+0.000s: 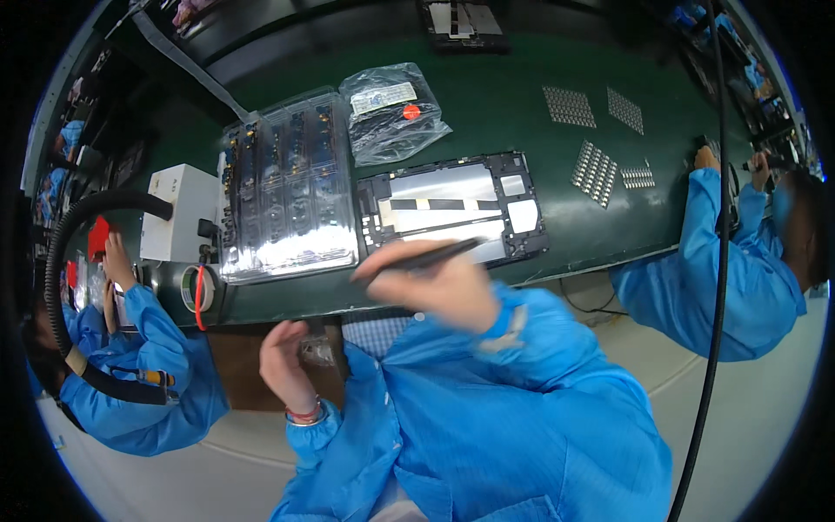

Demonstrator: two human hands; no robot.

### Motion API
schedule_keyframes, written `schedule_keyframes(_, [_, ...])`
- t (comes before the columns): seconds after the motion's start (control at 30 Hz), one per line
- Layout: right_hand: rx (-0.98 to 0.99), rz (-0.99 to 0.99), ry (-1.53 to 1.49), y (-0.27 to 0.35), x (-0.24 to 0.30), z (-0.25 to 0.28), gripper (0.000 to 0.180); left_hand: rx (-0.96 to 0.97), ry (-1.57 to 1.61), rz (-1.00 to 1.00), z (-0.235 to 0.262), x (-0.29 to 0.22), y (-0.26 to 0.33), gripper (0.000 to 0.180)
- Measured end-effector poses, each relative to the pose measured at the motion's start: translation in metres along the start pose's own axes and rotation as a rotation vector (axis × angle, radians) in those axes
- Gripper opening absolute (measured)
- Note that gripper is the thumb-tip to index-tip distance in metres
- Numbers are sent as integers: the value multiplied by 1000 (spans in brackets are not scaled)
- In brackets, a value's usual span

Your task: The person assembles electronic components on a green workbench in a factory setting. They use tweezers to pick up small parts from a clear plastic tray and place them onto a black rectangular device, then use a black tool to press the parts into place. The person repeats this process for multiple units, moving finished devices aside.

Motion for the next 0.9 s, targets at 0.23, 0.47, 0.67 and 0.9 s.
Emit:
schedule_keyframes(0.23, [-332,174,455,-54,10,150,16,588,-550,-431,-206,-45,-37,28])
schedule_keyframes(0.47, [-368,148,479,-67,-29,170,15,384,-864,-694,-278,-8,-70,28])
schedule_keyframes(0.67, [-353,165,681,-65,-21,160,16,373,-889,-677,-280,-1,-75,25])
schedule_keyframes(0.9, [-331,219,769,-65,-13,153,15,361,-856,-685,-280,-6,-76,25])
Point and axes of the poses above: each hand's wrist, its own y-axis away from the middle knuckle, its own z-axis out of the back of the hand, x = y × z, the point moved 10 cm from there along -y, towards the middle knuckle, and after that the axes turned 3 degrees about -x, right-handed, at the moved point
